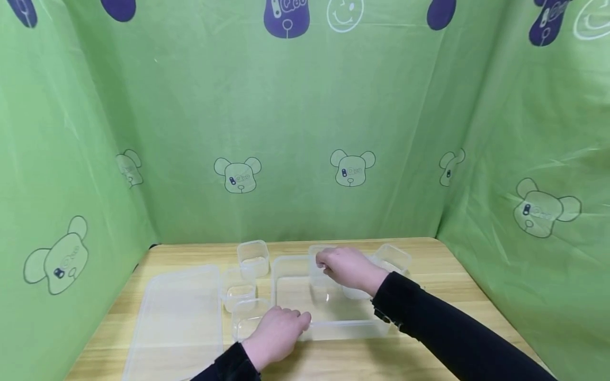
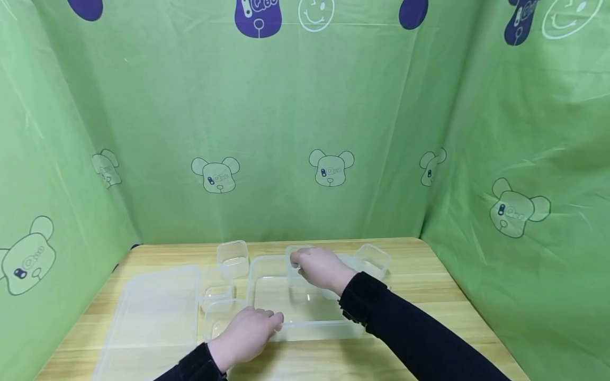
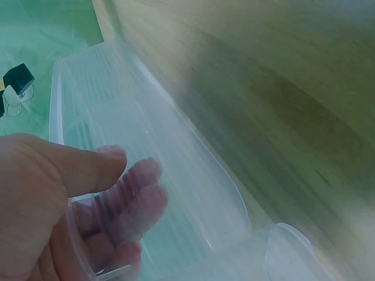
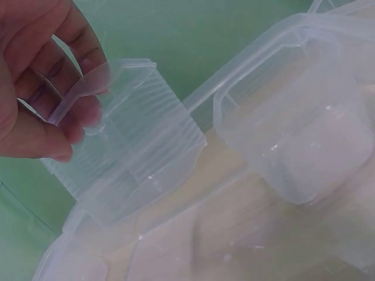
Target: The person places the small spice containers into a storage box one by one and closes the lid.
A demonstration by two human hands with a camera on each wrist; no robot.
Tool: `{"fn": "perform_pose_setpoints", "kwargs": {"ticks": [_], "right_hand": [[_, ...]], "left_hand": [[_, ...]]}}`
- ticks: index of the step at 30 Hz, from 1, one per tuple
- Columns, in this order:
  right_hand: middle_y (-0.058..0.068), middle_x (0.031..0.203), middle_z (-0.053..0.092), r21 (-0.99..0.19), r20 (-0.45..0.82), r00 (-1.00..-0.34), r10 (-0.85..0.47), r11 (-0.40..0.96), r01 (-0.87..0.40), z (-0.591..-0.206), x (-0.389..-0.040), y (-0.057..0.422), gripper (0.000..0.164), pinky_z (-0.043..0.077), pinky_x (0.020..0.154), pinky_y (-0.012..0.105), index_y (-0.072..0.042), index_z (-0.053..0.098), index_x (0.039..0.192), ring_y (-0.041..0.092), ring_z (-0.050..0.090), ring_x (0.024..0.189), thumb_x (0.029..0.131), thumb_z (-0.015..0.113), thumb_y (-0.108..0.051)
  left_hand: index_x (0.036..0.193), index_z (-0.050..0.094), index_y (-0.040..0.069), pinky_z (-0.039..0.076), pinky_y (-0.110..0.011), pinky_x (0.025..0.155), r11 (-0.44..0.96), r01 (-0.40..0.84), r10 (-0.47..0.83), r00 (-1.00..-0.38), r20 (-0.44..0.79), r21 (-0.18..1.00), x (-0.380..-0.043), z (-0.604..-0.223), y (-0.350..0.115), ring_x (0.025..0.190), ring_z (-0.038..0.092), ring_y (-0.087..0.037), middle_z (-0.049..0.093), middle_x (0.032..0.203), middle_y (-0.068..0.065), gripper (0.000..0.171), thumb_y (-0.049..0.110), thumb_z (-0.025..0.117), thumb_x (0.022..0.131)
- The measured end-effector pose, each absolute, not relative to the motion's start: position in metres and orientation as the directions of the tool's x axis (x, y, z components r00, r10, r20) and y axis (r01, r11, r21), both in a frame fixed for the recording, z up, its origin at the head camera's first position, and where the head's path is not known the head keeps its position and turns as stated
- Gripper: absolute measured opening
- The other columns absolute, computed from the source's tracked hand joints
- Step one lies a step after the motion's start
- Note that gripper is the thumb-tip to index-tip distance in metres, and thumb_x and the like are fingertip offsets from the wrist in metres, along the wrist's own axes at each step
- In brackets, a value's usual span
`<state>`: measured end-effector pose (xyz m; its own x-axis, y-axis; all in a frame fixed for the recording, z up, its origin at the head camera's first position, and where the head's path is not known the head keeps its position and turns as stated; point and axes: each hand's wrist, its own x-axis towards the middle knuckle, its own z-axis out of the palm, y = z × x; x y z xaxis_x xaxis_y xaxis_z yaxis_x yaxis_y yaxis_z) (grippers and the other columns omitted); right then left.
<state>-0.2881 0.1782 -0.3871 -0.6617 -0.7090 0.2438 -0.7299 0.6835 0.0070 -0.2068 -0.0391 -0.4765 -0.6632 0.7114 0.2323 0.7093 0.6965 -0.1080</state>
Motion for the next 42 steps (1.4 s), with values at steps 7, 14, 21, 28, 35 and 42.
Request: {"fn": "perform_pose_setpoints", "kwargs": {"ticks": [7, 14, 21, 28, 35, 42], "right_hand": [[-0.004, 0.082, 0.062, 0.022, 0.223, -0.679, -0.700, 0.700, -0.714, -0.399, -0.292, 0.175, 0.019, 0.054, 0.067, 0.032, -0.012, 0.064, 0.088, 0.014, 0.062, 0.074, 0.080, 0.074, 0.002], [-0.003, 0.080, 0.061, 0.019, 0.209, -0.677, -0.706, 0.695, -0.719, -0.408, -0.294, 0.176, 0.019, 0.054, 0.068, 0.032, -0.010, 0.063, 0.086, 0.015, 0.062, 0.073, 0.079, 0.074, 0.003], [-0.004, 0.080, 0.060, -0.002, 0.181, -0.698, -0.692, 0.710, -0.704, -0.415, -0.295, 0.174, 0.019, 0.053, 0.067, 0.031, -0.010, 0.064, 0.087, 0.014, 0.059, 0.072, 0.079, 0.073, 0.004], [-0.006, 0.078, 0.057, 0.006, 0.193, -0.677, -0.710, 0.691, -0.723, -0.416, -0.296, 0.171, 0.021, 0.050, 0.062, 0.030, -0.011, 0.062, 0.083, 0.013, 0.056, 0.069, 0.077, 0.073, 0.005], [-0.008, 0.074, 0.050, 0.001, 0.162, -0.689, -0.706, 0.698, -0.716, -0.416, -0.299, 0.170, 0.025, 0.043, 0.058, 0.027, -0.013, 0.057, 0.078, 0.010, 0.047, 0.065, 0.076, 0.073, 0.005], [-0.005, 0.073, 0.056, -0.008, 0.089, -0.712, -0.697, 0.714, -0.700, -0.416, -0.300, 0.167, 0.022, 0.044, 0.059, 0.028, -0.013, 0.059, 0.078, 0.011, 0.048, 0.065, 0.076, 0.071, 0.005]], "left_hand": [[0.092, 0.057, 0.024, 0.031, -0.021, 0.052, 0.700, 0.707, 0.709, -0.674, 0.207, -0.095, -0.206, -0.475, -0.039, 0.060, 0.053, -0.006, 0.059, 0.073, 0.012, 0.016, 0.024, 0.073, 0.089], [0.092, 0.057, 0.024, 0.030, -0.021, 0.051, 0.702, 0.706, 0.707, -0.672, 0.222, -0.097, -0.206, -0.474, -0.040, 0.060, 0.053, -0.007, 0.059, 0.072, 0.011, 0.016, 0.023, 0.073, 0.089], [0.092, 0.058, 0.024, 0.029, -0.021, 0.051, 0.701, 0.707, 0.707, -0.671, 0.223, -0.096, -0.206, -0.474, -0.040, 0.059, 0.052, -0.006, 0.059, 0.072, 0.011, 0.015, 0.022, 0.072, 0.090], [0.093, 0.059, 0.024, 0.030, -0.021, 0.052, 0.702, 0.706, 0.706, -0.675, 0.215, -0.090, -0.207, -0.475, -0.041, 0.062, 0.056, -0.006, 0.061, 0.074, 0.011, 0.015, 0.022, 0.073, 0.089], [0.093, 0.059, 0.024, 0.031, -0.021, 0.052, 0.701, 0.706, 0.708, -0.671, 0.221, -0.101, -0.207, -0.475, -0.040, 0.062, 0.056, -0.007, 0.061, 0.074, 0.011, 0.015, 0.023, 0.073, 0.089], [0.091, 0.058, 0.023, 0.028, -0.020, 0.051, 0.690, 0.717, 0.716, -0.652, 0.250, -0.105, -0.208, -0.476, -0.041, 0.059, 0.053, -0.006, 0.058, 0.071, 0.011, 0.016, 0.022, 0.073, 0.088]]}}
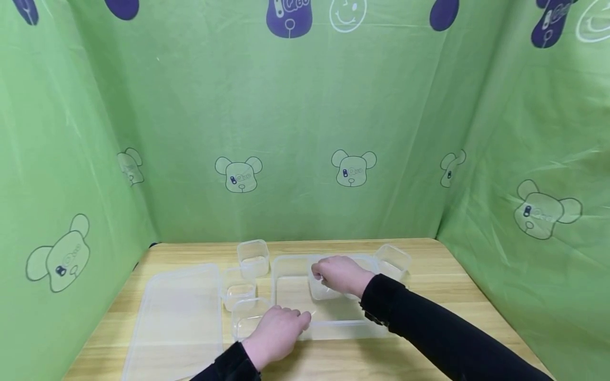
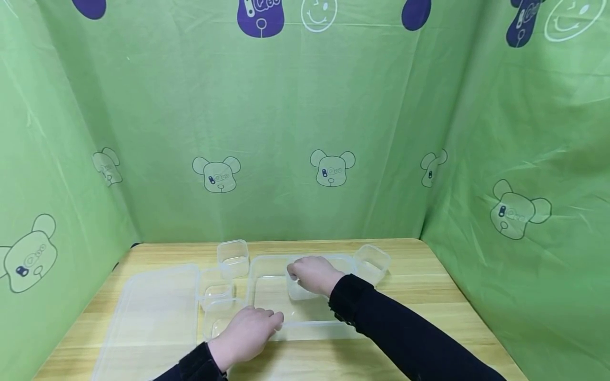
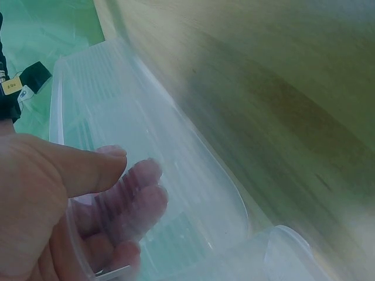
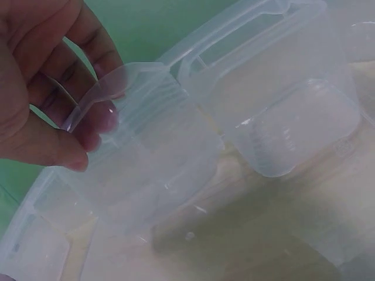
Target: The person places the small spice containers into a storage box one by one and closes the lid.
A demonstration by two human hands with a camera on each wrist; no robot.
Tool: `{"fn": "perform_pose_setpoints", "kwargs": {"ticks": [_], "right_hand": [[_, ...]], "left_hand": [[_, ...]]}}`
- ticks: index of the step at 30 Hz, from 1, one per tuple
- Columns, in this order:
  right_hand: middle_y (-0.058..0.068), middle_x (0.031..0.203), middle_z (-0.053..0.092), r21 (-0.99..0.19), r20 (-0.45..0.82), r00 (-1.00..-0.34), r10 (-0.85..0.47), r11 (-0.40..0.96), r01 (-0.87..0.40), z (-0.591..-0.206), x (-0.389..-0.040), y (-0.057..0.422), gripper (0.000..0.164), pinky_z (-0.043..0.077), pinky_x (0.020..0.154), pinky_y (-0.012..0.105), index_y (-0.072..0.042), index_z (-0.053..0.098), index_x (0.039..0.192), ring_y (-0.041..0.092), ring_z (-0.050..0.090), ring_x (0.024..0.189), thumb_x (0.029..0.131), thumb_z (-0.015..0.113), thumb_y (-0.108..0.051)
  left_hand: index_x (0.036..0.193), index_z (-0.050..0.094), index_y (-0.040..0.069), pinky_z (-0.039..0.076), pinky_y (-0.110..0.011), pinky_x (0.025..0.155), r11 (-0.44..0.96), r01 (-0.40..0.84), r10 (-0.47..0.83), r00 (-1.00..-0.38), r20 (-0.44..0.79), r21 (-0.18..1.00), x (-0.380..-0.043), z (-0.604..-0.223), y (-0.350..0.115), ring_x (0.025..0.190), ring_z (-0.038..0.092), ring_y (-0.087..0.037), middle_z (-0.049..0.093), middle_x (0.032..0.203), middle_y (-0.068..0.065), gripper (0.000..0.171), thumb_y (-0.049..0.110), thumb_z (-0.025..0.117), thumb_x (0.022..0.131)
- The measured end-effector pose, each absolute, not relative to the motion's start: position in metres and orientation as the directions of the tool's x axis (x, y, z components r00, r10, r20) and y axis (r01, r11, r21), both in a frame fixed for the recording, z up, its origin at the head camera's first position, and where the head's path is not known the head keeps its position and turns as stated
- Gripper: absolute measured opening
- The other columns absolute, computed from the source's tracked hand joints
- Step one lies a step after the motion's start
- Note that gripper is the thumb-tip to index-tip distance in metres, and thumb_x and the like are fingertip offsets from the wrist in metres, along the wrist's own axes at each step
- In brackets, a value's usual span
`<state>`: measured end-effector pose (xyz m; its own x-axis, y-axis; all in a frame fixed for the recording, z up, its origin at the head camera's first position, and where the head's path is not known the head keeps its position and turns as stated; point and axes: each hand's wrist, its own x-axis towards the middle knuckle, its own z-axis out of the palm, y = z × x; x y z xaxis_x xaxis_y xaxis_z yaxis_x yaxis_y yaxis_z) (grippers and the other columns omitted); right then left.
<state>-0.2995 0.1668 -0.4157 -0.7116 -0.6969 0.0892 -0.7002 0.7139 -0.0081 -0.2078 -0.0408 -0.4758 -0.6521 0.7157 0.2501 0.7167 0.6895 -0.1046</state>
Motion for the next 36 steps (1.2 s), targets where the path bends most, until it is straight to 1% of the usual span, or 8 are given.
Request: {"fn": "perform_pose_setpoints", "kwargs": {"ticks": [5, 8, 14, 18, 24, 30, 36], "right_hand": [[-0.008, 0.071, 0.053, 0.013, 0.038, -0.728, -0.685, 0.729, -0.685, -0.420, -0.300, 0.166, 0.024, 0.043, 0.059, 0.027, -0.015, 0.059, 0.077, 0.010, 0.047, 0.064, 0.078, 0.070, 0.006], [-0.010, 0.071, 0.051, 0.007, 0.018, -0.742, -0.670, 0.742, -0.670, -0.421, -0.299, 0.166, 0.024, 0.043, 0.059, 0.027, -0.015, 0.059, 0.076, 0.010, 0.046, 0.064, 0.078, 0.070, 0.006], [-0.009, 0.069, 0.049, -0.009, -0.010, -0.757, -0.654, 0.757, -0.654, -0.422, -0.298, 0.167, 0.025, 0.042, 0.059, 0.028, -0.014, 0.058, 0.074, 0.011, 0.045, 0.064, 0.076, 0.069, 0.008], [-0.008, 0.069, 0.051, -0.005, -0.033, -0.761, -0.648, 0.761, -0.649, -0.420, -0.297, 0.167, 0.024, 0.044, 0.060, 0.030, -0.013, 0.059, 0.075, 0.012, 0.047, 0.064, 0.075, 0.073, 0.007], [-0.007, 0.072, 0.055, 0.000, -0.067, -0.766, -0.639, 0.768, -0.641, -0.415, -0.295, 0.168, 0.024, 0.046, 0.063, 0.031, -0.013, 0.060, 0.078, 0.013, 0.051, 0.066, 0.076, 0.079, 0.002], [-0.006, 0.075, 0.058, -0.005, -0.086, -0.777, -0.623, 0.781, -0.625, -0.409, -0.294, 0.166, 0.024, 0.049, 0.067, 0.034, -0.013, 0.061, 0.080, 0.015, 0.055, 0.070, 0.076, 0.081, -0.001], [-0.006, 0.076, 0.058, -0.008, -0.097, -0.784, -0.614, 0.788, -0.616, -0.409, -0.294, 0.165, 0.025, 0.048, 0.066, 0.033, -0.014, 0.061, 0.079, 0.014, 0.054, 0.070, 0.077, 0.080, 0.001]], "left_hand": [[0.090, 0.057, 0.023, 0.027, -0.020, 0.050, 0.684, 0.721, 0.720, -0.642, 0.263, -0.112, -0.208, -0.476, -0.041, 0.058, 0.051, -0.007, 0.057, 0.070, 0.011, 0.017, 0.022, 0.074, 0.087], [0.090, 0.056, 0.024, 0.026, -0.020, 0.050, 0.686, 0.719, 0.719, -0.647, 0.255, -0.108, -0.208, -0.476, -0.041, 0.057, 0.050, -0.007, 0.056, 0.070, 0.011, 0.017, 0.022, 0.073, 0.088], [0.090, 0.057, 0.024, 0.026, -0.020, 0.050, 0.687, 0.719, 0.719, -0.649, 0.249, -0.108, -0.207, -0.475, -0.041, 0.058, 0.050, -0.006, 0.056, 0.070, 0.011, 0.016, 0.022, 0.073, 0.089], [0.089, 0.057, 0.023, 0.026, -0.020, 0.049, 0.687, 0.718, 0.717, -0.649, 0.254, -0.107, -0.206, -0.475, -0.042, 0.057, 0.050, -0.006, 0.057, 0.070, 0.011, 0.016, 0.022, 0.073, 0.088], [0.089, 0.057, 0.023, 0.026, -0.020, 0.049, 0.692, 0.715, 0.714, -0.656, 0.246, -0.101, -0.207, -0.475, -0.041, 0.056, 0.048, -0.006, 0.055, 0.069, 0.011, 0.016, 0.021, 0.072, 0.089], [0.088, 0.057, 0.023, 0.025, -0.020, 0.049, 0.681, 0.725, 0.719, -0.635, 0.282, -0.105, -0.207, -0.476, -0.042, 0.056, 0.050, -0.006, 0.056, 0.069, 0.011, 0.017, 0.021, 0.074, 0.087], [0.090, 0.057, 0.024, 0.027, -0.020, 0.049, 0.690, 0.716, 0.714, -0.650, 0.261, -0.105, -0.207, -0.477, -0.041, 0.058, 0.051, -0.006, 0.057, 0.070, 0.011, 0.017, 0.021, 0.074, 0.087]]}}
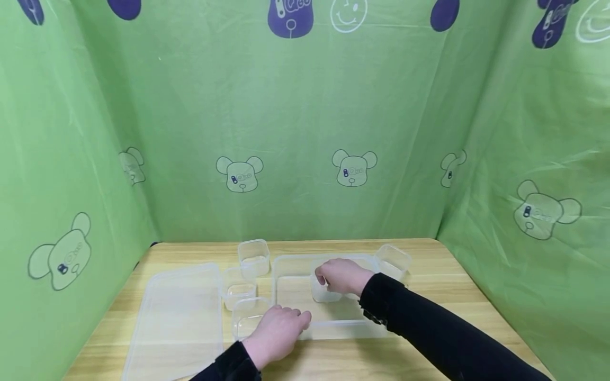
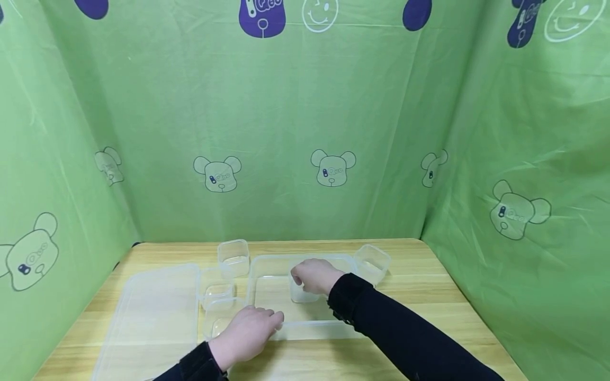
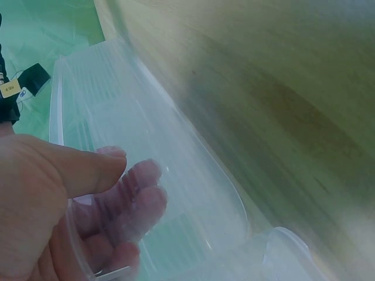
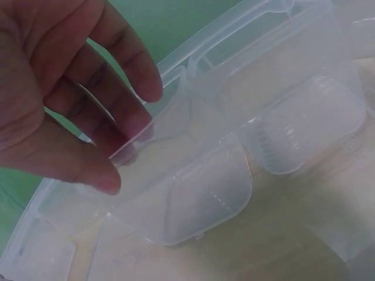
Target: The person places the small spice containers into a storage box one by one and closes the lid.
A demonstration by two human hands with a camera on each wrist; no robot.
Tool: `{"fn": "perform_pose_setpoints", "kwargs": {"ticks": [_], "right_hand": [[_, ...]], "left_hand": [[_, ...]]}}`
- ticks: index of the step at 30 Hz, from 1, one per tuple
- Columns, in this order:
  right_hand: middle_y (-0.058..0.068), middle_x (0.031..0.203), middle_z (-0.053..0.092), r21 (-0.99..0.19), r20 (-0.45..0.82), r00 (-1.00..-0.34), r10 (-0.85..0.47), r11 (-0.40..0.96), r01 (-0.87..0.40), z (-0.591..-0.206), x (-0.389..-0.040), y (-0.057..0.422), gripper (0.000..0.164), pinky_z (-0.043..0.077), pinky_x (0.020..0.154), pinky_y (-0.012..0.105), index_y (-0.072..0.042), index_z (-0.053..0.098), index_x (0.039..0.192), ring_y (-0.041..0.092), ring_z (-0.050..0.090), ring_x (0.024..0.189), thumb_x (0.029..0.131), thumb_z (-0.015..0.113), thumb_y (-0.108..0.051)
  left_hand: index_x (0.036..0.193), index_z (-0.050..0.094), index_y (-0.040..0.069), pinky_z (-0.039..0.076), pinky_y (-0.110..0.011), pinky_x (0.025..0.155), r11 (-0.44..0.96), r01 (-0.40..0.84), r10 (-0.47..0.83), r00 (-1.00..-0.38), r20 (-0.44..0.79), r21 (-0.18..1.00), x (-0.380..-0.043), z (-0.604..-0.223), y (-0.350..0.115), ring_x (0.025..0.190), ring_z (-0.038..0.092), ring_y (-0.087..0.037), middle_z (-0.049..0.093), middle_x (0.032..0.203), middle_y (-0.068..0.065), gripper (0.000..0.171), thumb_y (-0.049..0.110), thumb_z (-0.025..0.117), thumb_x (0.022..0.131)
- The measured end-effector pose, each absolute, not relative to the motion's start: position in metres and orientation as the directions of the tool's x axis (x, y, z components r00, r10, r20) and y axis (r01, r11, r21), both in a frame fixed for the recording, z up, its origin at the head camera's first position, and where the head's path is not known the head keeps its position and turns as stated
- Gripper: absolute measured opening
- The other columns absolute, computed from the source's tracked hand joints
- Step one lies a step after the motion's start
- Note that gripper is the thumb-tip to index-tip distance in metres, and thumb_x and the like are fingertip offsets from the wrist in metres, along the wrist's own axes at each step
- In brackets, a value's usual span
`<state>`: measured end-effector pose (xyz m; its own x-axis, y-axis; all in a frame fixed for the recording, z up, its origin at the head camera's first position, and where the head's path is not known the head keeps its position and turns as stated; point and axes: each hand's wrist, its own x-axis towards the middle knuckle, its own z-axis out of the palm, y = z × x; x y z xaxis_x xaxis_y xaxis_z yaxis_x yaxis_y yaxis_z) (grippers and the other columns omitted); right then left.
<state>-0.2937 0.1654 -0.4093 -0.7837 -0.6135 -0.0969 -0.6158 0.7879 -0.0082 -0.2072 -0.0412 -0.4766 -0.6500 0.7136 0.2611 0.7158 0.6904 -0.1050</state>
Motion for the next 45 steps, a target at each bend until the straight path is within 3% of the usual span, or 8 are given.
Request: {"fn": "perform_pose_setpoints", "kwargs": {"ticks": [8, 16, 27, 45], "right_hand": [[-0.004, 0.075, 0.058, 0.002, -0.074, -0.792, -0.606, 0.794, -0.608, -0.412, -0.292, 0.164, 0.023, 0.047, 0.064, 0.033, -0.013, 0.060, 0.078, 0.015, 0.052, 0.068, 0.078, 0.072, 0.006], [-0.005, 0.072, 0.055, 0.036, -0.062, -0.808, -0.586, 0.808, -0.588, -0.416, -0.293, 0.164, 0.025, 0.046, 0.063, 0.033, -0.015, 0.058, 0.077, 0.014, 0.050, 0.067, 0.080, 0.074, 0.003], [-0.005, 0.076, 0.058, 0.014, -0.042, -0.804, -0.593, 0.804, -0.594, -0.416, -0.296, 0.168, 0.022, 0.049, 0.065, 0.035, -0.015, 0.060, 0.078, 0.016, 0.055, 0.069, 0.078, 0.076, -0.001], [-0.004, 0.075, 0.057, -0.066, -0.010, -0.791, -0.611, 0.790, -0.610, -0.383, -0.294, 0.190, 0.015, 0.049, 0.064, 0.033, -0.010, 0.062, 0.084, 0.014, 0.054, 0.068, 0.082, 0.076, -0.004]], "left_hand": [[0.089, 0.056, 0.023, 0.026, -0.021, 0.049, 0.690, 0.716, 0.716, -0.651, 0.253, -0.110, -0.207, -0.475, -0.041, 0.056, 0.049, -0.007, 0.055, 0.069, 0.011, 0.018, 0.021, 0.074, 0.087], [0.088, 0.056, 0.022, 0.024, -0.020, 0.048, 0.671, 0.733, 0.730, -0.623, 0.281, -0.114, -0.208, -0.476, -0.042, 0.054, 0.047, -0.007, 0.054, 0.067, 0.010, 0.018, 0.021, 0.074, 0.086], [0.089, 0.057, 0.023, 0.027, -0.020, 0.049, 0.695, 0.711, 0.711, -0.659, 0.244, -0.104, -0.208, -0.476, -0.040, 0.058, 0.052, -0.007, 0.057, 0.070, 0.011, 0.016, 0.022, 0.073, 0.089], [0.091, 0.057, 0.023, 0.029, -0.020, 0.050, 0.696, 0.709, 0.713, -0.663, 0.226, -0.115, -0.209, -0.477, -0.040, 0.059, 0.052, -0.006, 0.058, 0.072, 0.011, 0.017, 0.021, 0.073, 0.088]]}}
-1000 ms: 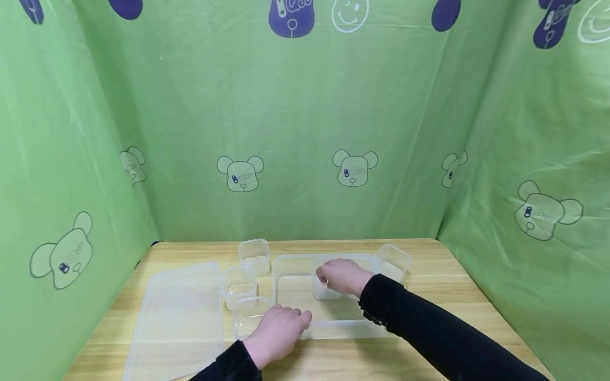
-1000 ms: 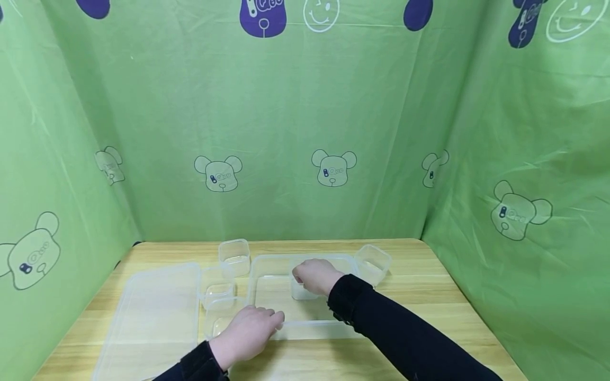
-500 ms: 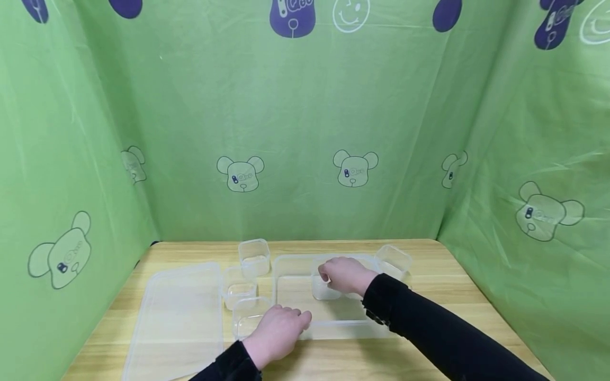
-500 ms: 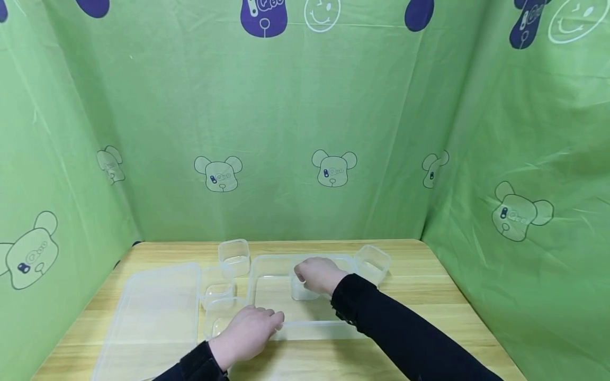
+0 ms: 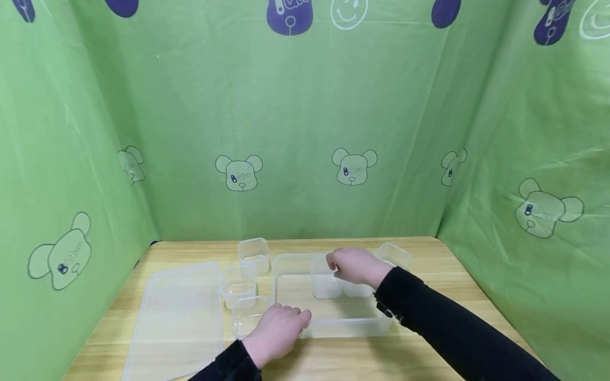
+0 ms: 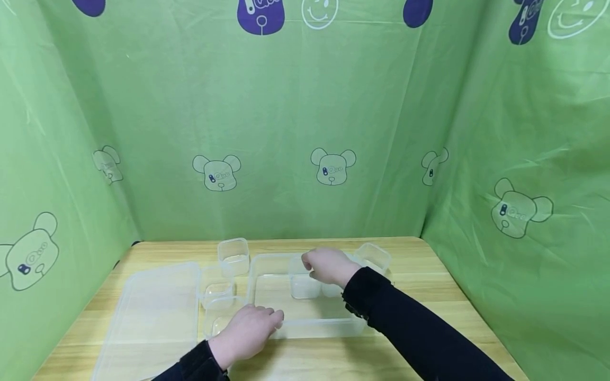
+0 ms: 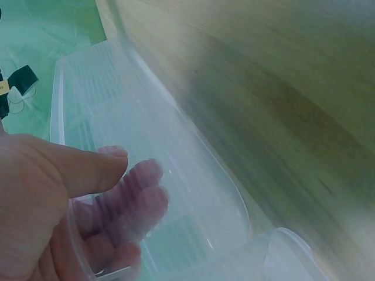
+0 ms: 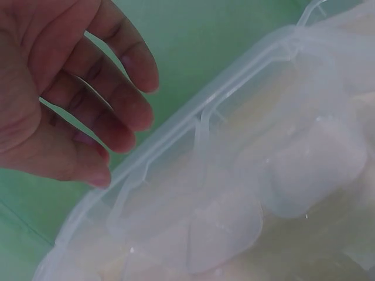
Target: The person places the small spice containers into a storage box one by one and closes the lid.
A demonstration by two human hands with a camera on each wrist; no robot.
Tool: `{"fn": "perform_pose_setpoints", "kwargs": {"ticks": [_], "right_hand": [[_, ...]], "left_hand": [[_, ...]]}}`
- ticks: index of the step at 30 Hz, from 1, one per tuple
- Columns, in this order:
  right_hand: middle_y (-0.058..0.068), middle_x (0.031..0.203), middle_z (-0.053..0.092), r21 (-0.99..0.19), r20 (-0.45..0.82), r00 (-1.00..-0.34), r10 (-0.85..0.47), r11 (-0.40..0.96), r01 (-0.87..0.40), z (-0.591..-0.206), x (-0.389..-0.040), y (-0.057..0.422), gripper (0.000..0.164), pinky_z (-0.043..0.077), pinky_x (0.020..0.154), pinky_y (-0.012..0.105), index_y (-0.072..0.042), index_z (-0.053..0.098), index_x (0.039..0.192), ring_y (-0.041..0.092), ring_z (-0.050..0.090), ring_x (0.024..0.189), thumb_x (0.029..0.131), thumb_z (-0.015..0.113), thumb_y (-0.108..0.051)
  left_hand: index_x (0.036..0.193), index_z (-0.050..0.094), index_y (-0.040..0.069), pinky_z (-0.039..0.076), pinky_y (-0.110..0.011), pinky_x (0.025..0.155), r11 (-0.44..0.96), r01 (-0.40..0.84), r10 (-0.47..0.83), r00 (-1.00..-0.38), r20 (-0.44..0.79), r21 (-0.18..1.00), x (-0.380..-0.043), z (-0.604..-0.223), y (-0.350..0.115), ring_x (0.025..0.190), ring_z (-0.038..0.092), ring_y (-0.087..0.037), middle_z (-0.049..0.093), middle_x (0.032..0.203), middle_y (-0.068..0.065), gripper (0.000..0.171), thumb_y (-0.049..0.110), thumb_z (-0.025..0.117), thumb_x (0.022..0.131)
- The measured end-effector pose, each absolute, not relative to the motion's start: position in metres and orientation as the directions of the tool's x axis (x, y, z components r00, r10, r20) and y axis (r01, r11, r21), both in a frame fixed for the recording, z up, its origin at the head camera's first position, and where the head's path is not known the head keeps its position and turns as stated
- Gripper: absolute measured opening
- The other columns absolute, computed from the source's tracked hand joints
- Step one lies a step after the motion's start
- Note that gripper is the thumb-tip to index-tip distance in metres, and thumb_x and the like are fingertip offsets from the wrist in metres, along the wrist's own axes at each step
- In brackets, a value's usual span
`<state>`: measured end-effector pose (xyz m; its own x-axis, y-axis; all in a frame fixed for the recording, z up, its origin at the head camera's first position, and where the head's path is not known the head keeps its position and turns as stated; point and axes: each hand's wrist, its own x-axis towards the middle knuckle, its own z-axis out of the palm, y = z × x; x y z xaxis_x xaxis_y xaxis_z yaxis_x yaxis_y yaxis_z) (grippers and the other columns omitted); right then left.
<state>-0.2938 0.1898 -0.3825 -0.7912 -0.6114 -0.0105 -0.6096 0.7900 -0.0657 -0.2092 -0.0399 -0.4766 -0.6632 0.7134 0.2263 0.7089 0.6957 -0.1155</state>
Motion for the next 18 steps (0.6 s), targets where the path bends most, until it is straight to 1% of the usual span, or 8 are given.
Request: {"fn": "perform_pose_setpoints", "kwargs": {"ticks": [6, 10, 18], "right_hand": [[-0.003, 0.076, 0.059, -0.087, 0.029, -0.792, -0.610, 0.788, -0.610, -0.372, -0.299, 0.206, 0.014, 0.050, 0.066, 0.033, -0.009, 0.062, 0.082, 0.013, 0.055, 0.069, 0.083, 0.074, -0.002], [-0.002, 0.076, 0.061, -0.090, 0.049, -0.799, -0.599, 0.794, -0.601, -0.365, -0.301, 0.220, 0.012, 0.052, 0.068, 0.034, -0.009, 0.063, 0.082, 0.014, 0.056, 0.070, 0.085, 0.072, -0.001], [-0.003, 0.075, 0.059, -0.086, 0.080, -0.854, -0.515, 0.850, -0.520, -0.355, -0.304, 0.253, 0.011, 0.051, 0.067, 0.036, -0.011, 0.063, 0.083, 0.014, 0.055, 0.068, 0.087, 0.072, -0.006]], "left_hand": [[0.092, 0.058, 0.023, 0.030, -0.020, 0.051, 0.703, 0.705, 0.707, -0.677, 0.203, -0.096, -0.208, -0.476, -0.040, 0.061, 0.052, -0.005, 0.060, 0.074, 0.011, 0.015, 0.021, 0.072, 0.089], [0.092, 0.058, 0.023, 0.030, -0.020, 0.051, 0.704, 0.705, 0.706, -0.679, 0.202, -0.087, -0.208, -0.476, -0.040, 0.060, 0.051, -0.005, 0.059, 0.073, 0.012, 0.014, 0.021, 0.071, 0.090], [0.092, 0.058, 0.024, 0.029, -0.020, 0.051, 0.703, 0.707, 0.707, -0.680, 0.194, -0.084, -0.208, -0.475, -0.040, 0.059, 0.048, -0.005, 0.058, 0.072, 0.011, 0.012, 0.022, 0.070, 0.092]]}}
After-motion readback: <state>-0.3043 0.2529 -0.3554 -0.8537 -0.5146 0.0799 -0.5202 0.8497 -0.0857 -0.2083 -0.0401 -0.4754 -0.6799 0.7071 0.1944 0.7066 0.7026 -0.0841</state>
